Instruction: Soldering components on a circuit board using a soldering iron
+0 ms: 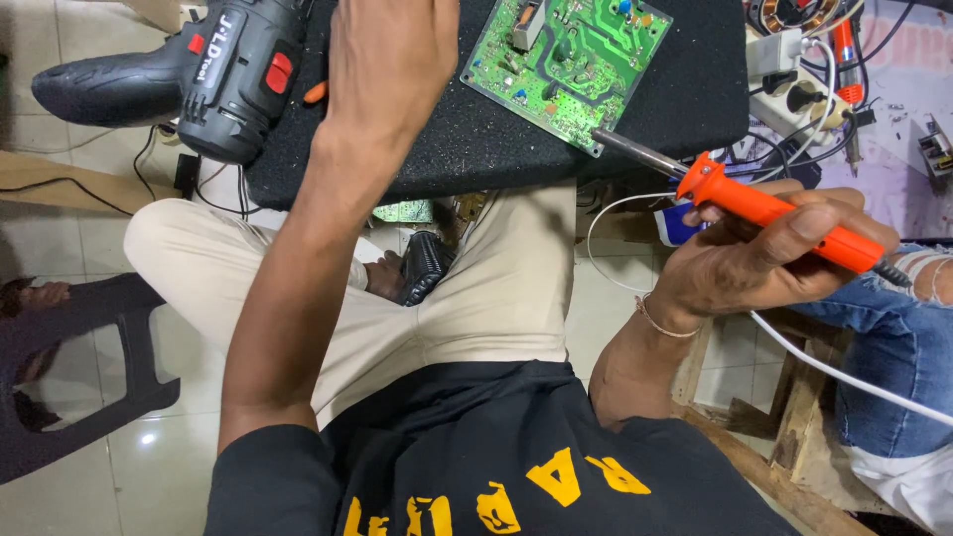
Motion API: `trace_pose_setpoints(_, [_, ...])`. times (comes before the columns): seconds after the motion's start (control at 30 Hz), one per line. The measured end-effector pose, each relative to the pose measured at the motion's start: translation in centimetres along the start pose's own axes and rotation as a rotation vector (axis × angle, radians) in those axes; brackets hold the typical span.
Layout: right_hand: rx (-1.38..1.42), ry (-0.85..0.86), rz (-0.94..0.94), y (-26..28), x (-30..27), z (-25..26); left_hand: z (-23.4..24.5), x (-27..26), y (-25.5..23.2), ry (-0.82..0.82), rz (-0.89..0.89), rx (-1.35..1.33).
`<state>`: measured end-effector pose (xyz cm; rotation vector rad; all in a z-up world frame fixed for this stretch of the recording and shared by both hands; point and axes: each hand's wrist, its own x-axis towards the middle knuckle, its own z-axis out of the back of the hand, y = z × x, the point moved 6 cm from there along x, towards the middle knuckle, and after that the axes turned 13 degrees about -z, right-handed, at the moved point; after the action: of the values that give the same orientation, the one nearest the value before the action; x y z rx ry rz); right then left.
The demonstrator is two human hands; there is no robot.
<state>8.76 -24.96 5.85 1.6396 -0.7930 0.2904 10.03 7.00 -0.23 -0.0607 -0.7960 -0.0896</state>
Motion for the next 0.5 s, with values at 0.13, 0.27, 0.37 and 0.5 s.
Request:
trace_pose_setpoints(0.13, [0.011, 0.006, -0.018, -0.1, -0.1, -0.2, 2.3, 0.1, -1.0, -0.037, 0.097, -0.388])
trace_pose_setpoints(0.27, [0.042, 0.024, -0.029, -0.7, -0.1, 0.0, 5.0, 1.1, -2.2, -0.052, 0.127, -0.669])
trace_pose_setpoints(0.37, [0.000, -0.009, -0.061, -0.7, -0.4, -0.1, 5.6, 0.9, -2.9, -0.034, 0.134, -0.749])
trace_pose_setpoints(0.5, [0.013, -0.011, -0.047, -0.7, -0.2, -0.4, 5.9, 0.8, -3.5, -0.030, 0.127, -0.792])
